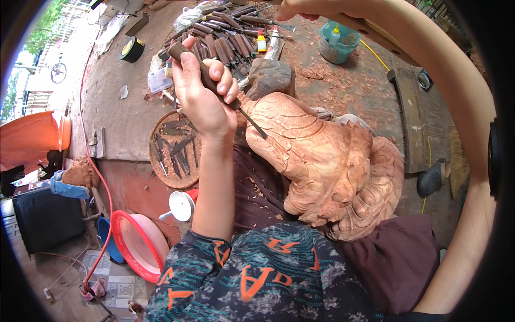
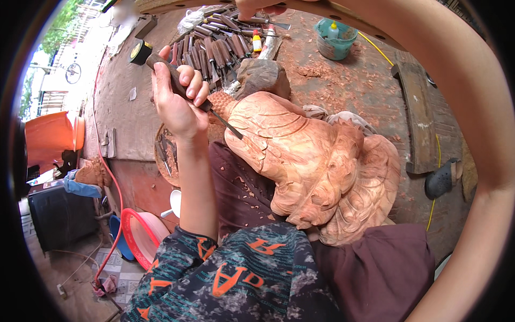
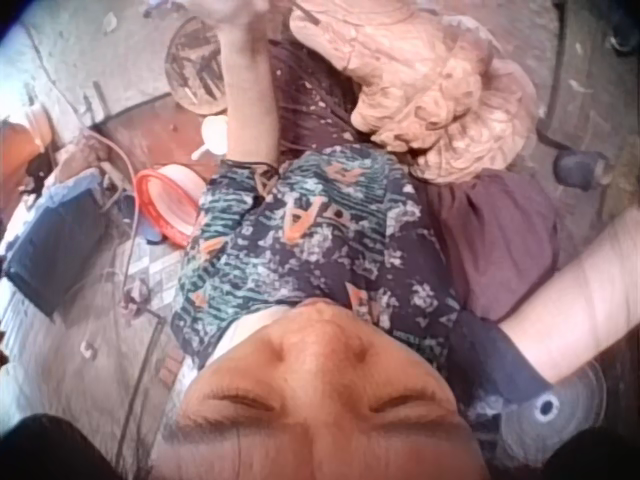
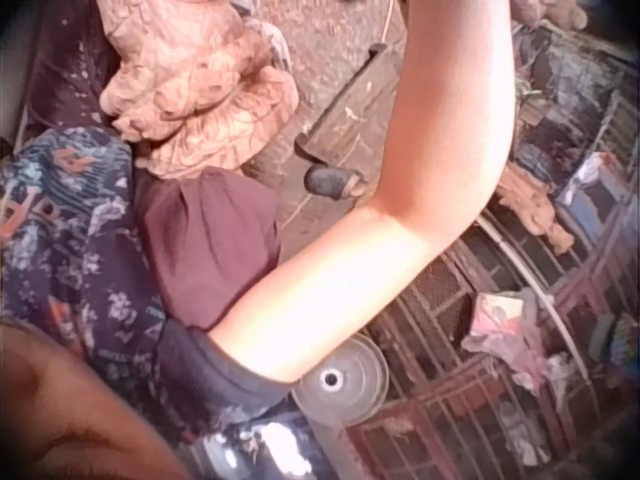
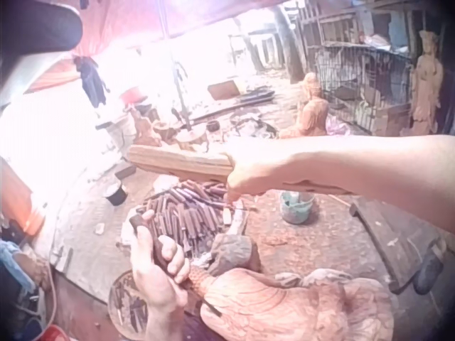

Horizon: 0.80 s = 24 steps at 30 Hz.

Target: The person carves a wooden Buddha statue using a chisel and a wooden mallet. They hold the chisel against the wood and strike it with the mallet to shape the figure. The person occasionally switches chisels from a nearby collection.

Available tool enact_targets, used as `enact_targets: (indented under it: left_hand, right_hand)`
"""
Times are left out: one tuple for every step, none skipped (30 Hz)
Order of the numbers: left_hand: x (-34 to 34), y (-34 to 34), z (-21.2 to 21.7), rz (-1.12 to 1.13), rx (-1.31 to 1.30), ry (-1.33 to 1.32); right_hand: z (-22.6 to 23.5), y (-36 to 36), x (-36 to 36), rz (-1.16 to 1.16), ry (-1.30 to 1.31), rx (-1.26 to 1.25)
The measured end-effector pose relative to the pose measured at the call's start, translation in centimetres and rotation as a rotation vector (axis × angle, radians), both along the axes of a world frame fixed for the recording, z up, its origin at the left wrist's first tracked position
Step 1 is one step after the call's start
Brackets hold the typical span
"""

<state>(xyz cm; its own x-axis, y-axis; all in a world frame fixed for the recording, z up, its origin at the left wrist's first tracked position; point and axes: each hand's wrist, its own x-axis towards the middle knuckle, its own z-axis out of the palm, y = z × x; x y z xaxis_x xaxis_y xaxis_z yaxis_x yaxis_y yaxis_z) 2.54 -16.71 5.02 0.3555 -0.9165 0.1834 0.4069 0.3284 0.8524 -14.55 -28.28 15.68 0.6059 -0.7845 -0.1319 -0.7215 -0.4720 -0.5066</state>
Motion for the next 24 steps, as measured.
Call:
enact_targets:
  left_hand:
    - [-0.1,0.0,0.0,-0.007,0.001,0.011]
    - [-0.2,-0.1,0.0,-0.014,0.001,0.022]
    - [-0.2,-0.2,-0.1,-0.006,0.002,0.025]
    - [-0.2,-0.2,-0.2,-0.012,0.002,0.022]
    - [-0.1,-0.3,-0.2,-0.017,0.002,0.018]
    - [0.0,-0.3,-0.3,-0.022,0.002,0.014]
    - [0.0,-0.4,-0.5,-0.027,0.010,0.029]
    - [0.0,-0.5,-0.7,-0.031,0.017,0.044]
    - [0.0,-0.6,-0.8,-0.036,0.023,0.059]
    - [0.0,-0.7,-0.8,-0.025,0.031,0.071]
    - [0.0,-0.7,-0.8,-0.014,0.039,0.083]
    - [-0.1,-0.7,-0.9,-0.003,0.048,0.097]
    - [-0.5,-0.5,-0.9,0.030,0.079,0.070]
    - [-0.7,-0.3,-1.6,-0.061,0.079,0.107]
    - [-0.7,-0.3,-1.7,-0.061,0.084,0.134]
    - [-0.7,-0.4,-1.7,-0.060,0.089,0.162]
    - [-0.8,-0.4,-1.7,-0.059,0.089,0.156]
    - [-0.9,-0.3,-1.6,-0.059,0.090,0.150]
    - [-0.8,-0.4,-1.5,-0.058,0.087,0.139]
    - [-0.8,-0.4,-1.4,-0.072,0.098,0.152]
    - [-0.7,-0.3,-1.5,-0.085,0.110,0.164]
    - [-0.7,-0.3,-1.7,-0.100,0.124,0.178]
    - [-0.6,-0.4,-1.9,-0.104,0.118,0.176]
    - [-0.6,-0.4,-1.8,-0.100,0.108,0.160]
  right_hand:
    - [0.1,-0.1,0.1,0.014,0.009,-0.009]
    - [0.1,-0.2,0.3,0.024,0.018,-0.018]
    - [0.2,-0.2,0.5,0.036,0.029,-0.028]
    - [0.2,-0.3,0.7,0.046,0.038,-0.036]
    - [0.2,-0.3,0.9,0.056,0.047,-0.040]
    - [0.2,-0.4,1.0,0.067,0.054,-0.046]
    - [0.2,-0.5,1.2,0.076,0.062,-0.051]
    - [0.2,-0.4,1.2,0.084,0.072,-0.056]
    - [0.1,-0.5,1.3,0.090,0.079,-0.061]
    - [0.1,-0.5,1.4,0.097,0.082,-0.065]
    - [0.2,-0.4,1.5,0.105,0.084,-0.071]
    - [0.1,-0.5,1.5,0.110,0.092,-0.074]
    - [0.1,-0.5,1.4,0.111,0.093,-0.072]
    - [0.1,-0.5,1.4,0.115,0.094,-0.075]
    - [0.0,-0.5,1.2,0.113,0.104,-0.079]
    - [0.0,-0.4,1.4,0.117,0.103,-0.077]
    - [-0.1,-0.5,1.2,0.113,0.111,-0.081]
    - [-0.2,-0.5,1.3,0.118,0.119,-0.081]
    - [-0.1,-0.4,1.1,0.122,0.115,-0.084]
    - [0.0,-0.4,1.0,0.121,0.118,-0.085]
    - [0.1,-0.5,1.0,0.124,0.122,-0.088]
    - [0.0,-0.5,0.9,0.127,0.128,-0.087]
    - [0.0,-0.6,0.9,0.131,0.134,-0.086]
    - [-0.1,-0.6,1.0,0.141,0.141,-0.085]
